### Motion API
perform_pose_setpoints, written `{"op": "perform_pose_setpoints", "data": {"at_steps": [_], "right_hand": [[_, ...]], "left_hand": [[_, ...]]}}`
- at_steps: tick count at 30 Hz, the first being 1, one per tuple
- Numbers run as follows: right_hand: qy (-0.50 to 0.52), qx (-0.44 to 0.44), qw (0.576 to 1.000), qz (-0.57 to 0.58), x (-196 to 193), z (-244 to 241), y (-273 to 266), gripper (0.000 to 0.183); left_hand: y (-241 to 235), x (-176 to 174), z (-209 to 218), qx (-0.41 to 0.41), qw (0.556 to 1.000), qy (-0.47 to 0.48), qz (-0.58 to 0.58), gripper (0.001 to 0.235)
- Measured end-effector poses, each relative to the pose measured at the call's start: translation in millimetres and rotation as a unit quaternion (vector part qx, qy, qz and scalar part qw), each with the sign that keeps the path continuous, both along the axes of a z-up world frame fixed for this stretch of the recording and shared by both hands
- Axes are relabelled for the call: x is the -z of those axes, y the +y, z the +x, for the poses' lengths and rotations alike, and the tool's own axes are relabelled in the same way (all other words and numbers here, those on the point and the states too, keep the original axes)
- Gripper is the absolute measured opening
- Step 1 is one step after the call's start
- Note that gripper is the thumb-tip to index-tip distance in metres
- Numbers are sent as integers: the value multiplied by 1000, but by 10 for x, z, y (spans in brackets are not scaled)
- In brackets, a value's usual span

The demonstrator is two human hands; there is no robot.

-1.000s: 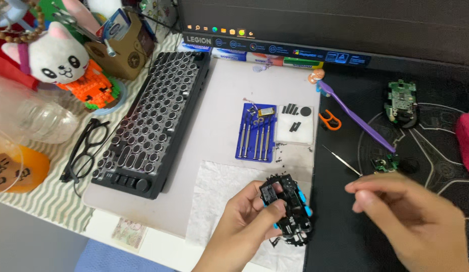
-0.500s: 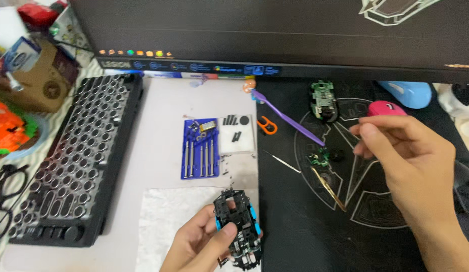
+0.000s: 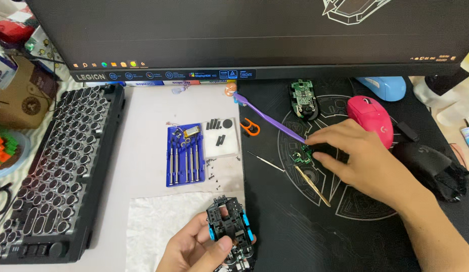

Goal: The person disassembles a computer mouse by removing the internal circuit board and scroll wheel assembly using a small screwdriver, then prepares to reassemble the components into the mouse chassis.

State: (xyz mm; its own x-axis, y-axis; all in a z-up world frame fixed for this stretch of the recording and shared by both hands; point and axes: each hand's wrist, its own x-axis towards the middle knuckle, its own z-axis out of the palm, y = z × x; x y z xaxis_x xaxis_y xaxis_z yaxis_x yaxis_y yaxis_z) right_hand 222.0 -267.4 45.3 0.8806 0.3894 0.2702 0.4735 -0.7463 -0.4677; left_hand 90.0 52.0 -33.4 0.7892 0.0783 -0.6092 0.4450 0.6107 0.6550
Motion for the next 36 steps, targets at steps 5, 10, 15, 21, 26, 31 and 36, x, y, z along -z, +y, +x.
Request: {"op": "perform_pose_setpoints", "data": {"at_steps": [5,10,15,21,26,31,36], "right_hand": [[11,5,1000,0,162,40,-15,30],[-12,-14,1000,-6,248,76,-42,27],[-10,21,999,-33,260,67,-49,26],[-112,14,994,9,27,-34,91,18],[-112,4,990,81,-170,-272,427,16],[-121,-44,985,111,-89,-462,653,10],[-199,-118,964,129,-132,-573,809,8]], "left_hand": [[-87,-450,129,51,998,29,13,39],[-97,-464,73,126,983,-130,-30,52],[-113,-675,74,177,980,-76,-38,52],[-123,-727,58,213,971,-104,-24,49],[-172,-871,70,182,982,-43,-31,64],[-154,-716,36,193,977,-95,-7,63],[-128,-710,29,197,960,-198,-12,53]]}}
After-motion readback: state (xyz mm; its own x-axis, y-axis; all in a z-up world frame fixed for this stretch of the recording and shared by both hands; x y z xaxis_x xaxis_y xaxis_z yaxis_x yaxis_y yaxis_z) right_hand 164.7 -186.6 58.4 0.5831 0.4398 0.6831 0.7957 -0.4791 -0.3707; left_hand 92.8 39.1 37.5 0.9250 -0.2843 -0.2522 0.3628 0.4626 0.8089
